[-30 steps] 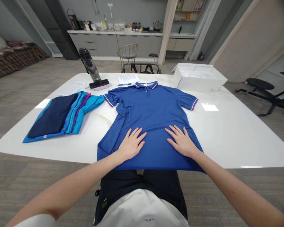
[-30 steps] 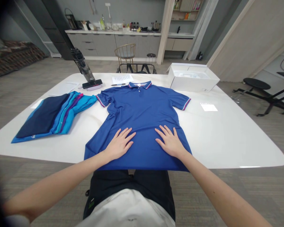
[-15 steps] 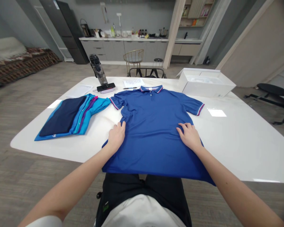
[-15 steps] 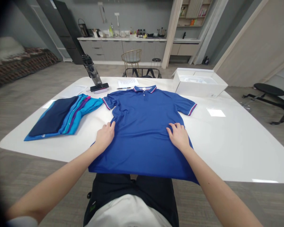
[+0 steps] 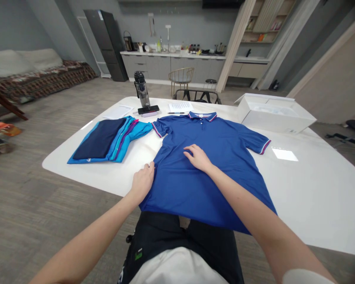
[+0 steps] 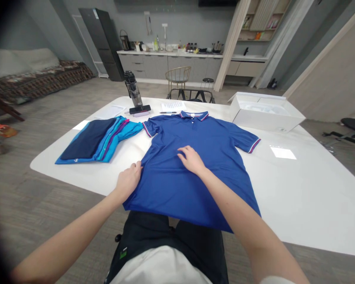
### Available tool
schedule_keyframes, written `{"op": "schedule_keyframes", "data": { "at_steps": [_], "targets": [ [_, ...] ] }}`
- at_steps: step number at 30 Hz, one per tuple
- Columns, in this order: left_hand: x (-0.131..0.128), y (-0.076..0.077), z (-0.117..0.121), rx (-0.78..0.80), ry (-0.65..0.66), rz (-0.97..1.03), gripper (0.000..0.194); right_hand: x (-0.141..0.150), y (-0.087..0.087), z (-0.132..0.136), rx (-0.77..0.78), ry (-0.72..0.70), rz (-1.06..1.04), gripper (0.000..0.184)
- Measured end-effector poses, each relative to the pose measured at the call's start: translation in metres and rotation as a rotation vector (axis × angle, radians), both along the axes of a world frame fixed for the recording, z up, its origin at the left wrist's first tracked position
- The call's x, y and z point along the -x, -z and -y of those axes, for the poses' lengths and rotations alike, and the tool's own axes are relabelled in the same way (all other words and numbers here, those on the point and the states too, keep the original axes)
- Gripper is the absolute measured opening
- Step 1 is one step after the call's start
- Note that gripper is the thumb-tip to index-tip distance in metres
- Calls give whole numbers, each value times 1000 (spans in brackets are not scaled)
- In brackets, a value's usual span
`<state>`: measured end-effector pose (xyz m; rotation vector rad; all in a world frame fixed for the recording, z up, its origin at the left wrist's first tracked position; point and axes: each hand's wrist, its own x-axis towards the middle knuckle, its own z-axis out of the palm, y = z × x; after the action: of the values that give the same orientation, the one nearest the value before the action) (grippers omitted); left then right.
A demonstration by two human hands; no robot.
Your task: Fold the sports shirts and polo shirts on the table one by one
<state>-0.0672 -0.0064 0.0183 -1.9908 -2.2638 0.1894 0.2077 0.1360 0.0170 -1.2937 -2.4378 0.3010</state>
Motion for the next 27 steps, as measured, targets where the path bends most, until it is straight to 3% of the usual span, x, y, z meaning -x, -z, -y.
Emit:
{"op": "schedule_keyframes", "data": {
  "at_steps": [4, 7, 12, 15, 18, 21, 24, 27],
  "targets": [
    [7, -1, 7, 24, -3, -26, 38, 114, -6, -34, 119, 1, -106, 49],
    [14, -1, 18, 50, -13, -43, 42, 162, -3, -45, 183, 21, -27, 58],
    [26, -3, 37, 131, -20, -74, 43, 168, 14, -36, 97, -202, 95, 52],
    [30, -14, 22, 127, -4, -11, 34, 152, 20, -30, 92, -253, 89, 50],
    [28, -30, -32, 27, 33, 83, 31, 131, 19, -36, 79, -194, -1, 50],
    [24, -37, -115, -83, 82, 136, 33, 101, 14, -55, 13, -63, -80, 44],
    [24, -34, -200, -153, 90, 90, 36, 59, 9, -80, -33, 81, -85, 38],
    [30, -25, -268, -163, 51, 54, 41, 9, 8, -108, -42, 260, -32, 38]
  ]
}}
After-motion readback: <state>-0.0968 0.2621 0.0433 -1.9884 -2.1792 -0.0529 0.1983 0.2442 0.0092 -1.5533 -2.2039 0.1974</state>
